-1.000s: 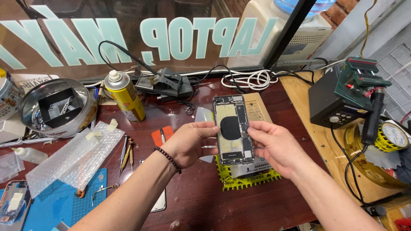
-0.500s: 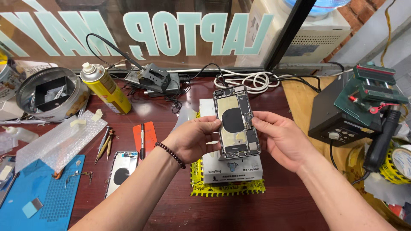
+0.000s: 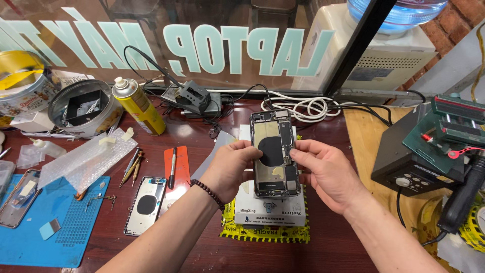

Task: The person disassembles a smartphone at a repair workbench. They first handle small internal components and a bracket by hand, then lift the rear housing off the phone body, peel adhesive residue from the frame, and finally use a screwdriver on the exposed chassis.

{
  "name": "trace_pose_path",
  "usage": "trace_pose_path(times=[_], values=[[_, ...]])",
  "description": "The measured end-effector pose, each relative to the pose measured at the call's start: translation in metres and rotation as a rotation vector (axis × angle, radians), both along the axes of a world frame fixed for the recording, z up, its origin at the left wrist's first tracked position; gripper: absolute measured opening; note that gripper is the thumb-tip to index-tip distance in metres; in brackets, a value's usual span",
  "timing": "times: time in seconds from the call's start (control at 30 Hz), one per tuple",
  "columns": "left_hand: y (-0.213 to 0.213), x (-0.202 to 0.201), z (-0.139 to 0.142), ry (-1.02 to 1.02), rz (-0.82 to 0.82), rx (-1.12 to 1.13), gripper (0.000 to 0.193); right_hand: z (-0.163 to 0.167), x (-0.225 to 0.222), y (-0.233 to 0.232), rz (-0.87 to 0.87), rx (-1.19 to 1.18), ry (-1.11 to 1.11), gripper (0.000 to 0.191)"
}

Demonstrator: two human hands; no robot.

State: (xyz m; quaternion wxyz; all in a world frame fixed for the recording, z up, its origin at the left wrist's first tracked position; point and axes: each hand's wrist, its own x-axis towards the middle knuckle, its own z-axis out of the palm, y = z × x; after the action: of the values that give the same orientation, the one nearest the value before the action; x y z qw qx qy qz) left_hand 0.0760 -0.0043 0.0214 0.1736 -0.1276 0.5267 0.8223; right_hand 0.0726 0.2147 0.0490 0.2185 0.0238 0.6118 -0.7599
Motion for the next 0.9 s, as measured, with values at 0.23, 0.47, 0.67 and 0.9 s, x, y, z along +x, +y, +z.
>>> trace_pose_path(times=[0.23, 0.47, 0.67, 0.9], values=[[0.011, -0.007, 0.005, 0.012, -0.018, 0.068, 0.005, 0.017, 0.016, -0.001, -0.097, 0.021, 0.037, 0.027], [0.010, -0.004, 0.017, -0.023, -0.086, 0.117, 0.012, 0.022, 0.030, -0.006, -0.173, 0.039, 0.042, 0.028], [0.002, -0.002, 0.021, -0.096, -0.140, 0.313, 0.018, 0.029, 0.036, -0.015, -0.231, 0.040, 0.055, 0.028], [-0.003, -0.005, 0.021, -0.076, -0.167, 0.247, 0.015, 0.034, 0.037, -0.026, -0.246, 0.077, 0.060, 0.028]])
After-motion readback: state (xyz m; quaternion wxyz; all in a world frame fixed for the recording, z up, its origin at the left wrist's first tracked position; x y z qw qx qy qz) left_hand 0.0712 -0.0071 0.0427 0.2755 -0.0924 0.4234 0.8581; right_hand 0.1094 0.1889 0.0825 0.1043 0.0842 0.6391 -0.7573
